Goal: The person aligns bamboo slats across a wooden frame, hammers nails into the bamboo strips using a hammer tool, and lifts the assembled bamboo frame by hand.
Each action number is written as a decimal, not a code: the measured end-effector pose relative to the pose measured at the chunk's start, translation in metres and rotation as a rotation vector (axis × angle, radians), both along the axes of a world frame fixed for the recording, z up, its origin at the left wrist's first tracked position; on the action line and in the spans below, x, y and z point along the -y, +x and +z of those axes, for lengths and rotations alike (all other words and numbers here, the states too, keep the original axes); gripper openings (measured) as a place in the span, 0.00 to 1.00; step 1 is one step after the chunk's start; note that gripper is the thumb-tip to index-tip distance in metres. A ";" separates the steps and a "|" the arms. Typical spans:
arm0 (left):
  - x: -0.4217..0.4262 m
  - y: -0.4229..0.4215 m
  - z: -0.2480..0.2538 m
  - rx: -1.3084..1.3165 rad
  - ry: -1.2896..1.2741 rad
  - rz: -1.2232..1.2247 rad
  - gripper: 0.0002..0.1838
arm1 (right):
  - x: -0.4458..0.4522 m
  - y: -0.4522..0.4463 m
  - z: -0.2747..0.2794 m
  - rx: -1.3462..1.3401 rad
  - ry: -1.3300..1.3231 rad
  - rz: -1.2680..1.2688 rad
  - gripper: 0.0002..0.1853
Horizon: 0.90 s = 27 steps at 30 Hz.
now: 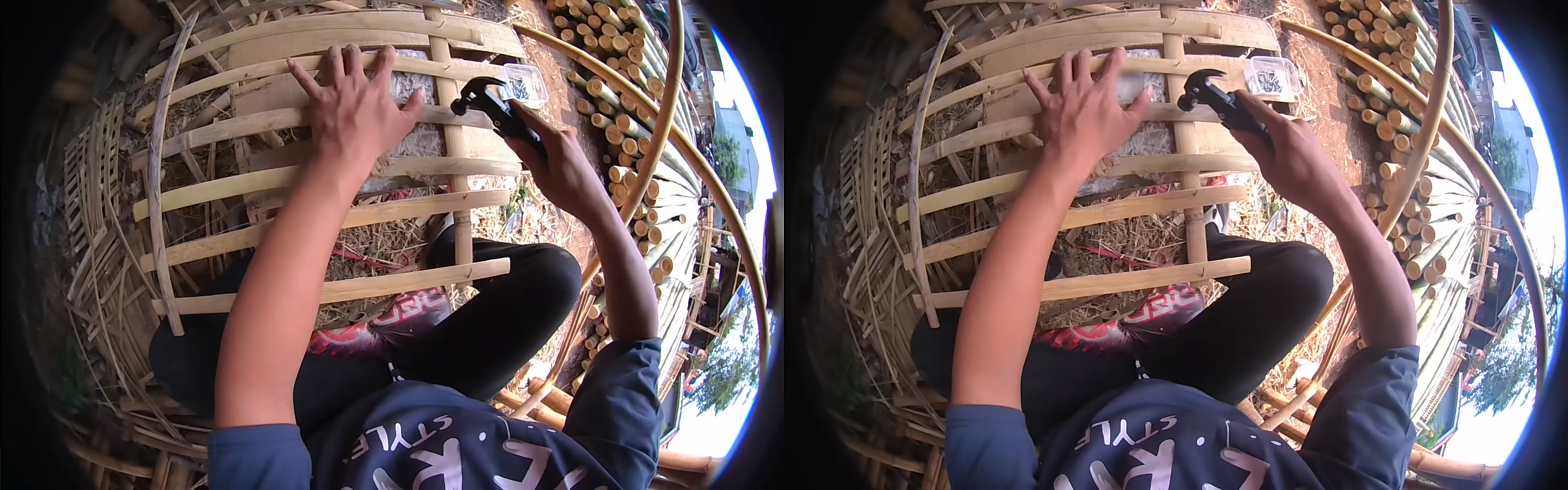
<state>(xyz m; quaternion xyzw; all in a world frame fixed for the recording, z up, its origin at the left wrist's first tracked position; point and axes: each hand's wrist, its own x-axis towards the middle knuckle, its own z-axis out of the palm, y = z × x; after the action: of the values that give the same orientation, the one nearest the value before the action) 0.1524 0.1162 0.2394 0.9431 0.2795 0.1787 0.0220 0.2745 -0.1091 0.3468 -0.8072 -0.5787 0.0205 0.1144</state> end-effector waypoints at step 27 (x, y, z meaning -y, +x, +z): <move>0.002 0.002 -0.002 0.012 0.004 -0.021 0.39 | 0.003 -0.007 -0.002 -0.031 0.072 -0.082 0.21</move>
<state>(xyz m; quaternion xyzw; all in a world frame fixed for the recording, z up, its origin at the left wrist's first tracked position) 0.1541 0.1143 0.2375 0.9450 0.2691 0.1844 0.0237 0.2673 -0.1122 0.3446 -0.8250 -0.5439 0.0076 0.1532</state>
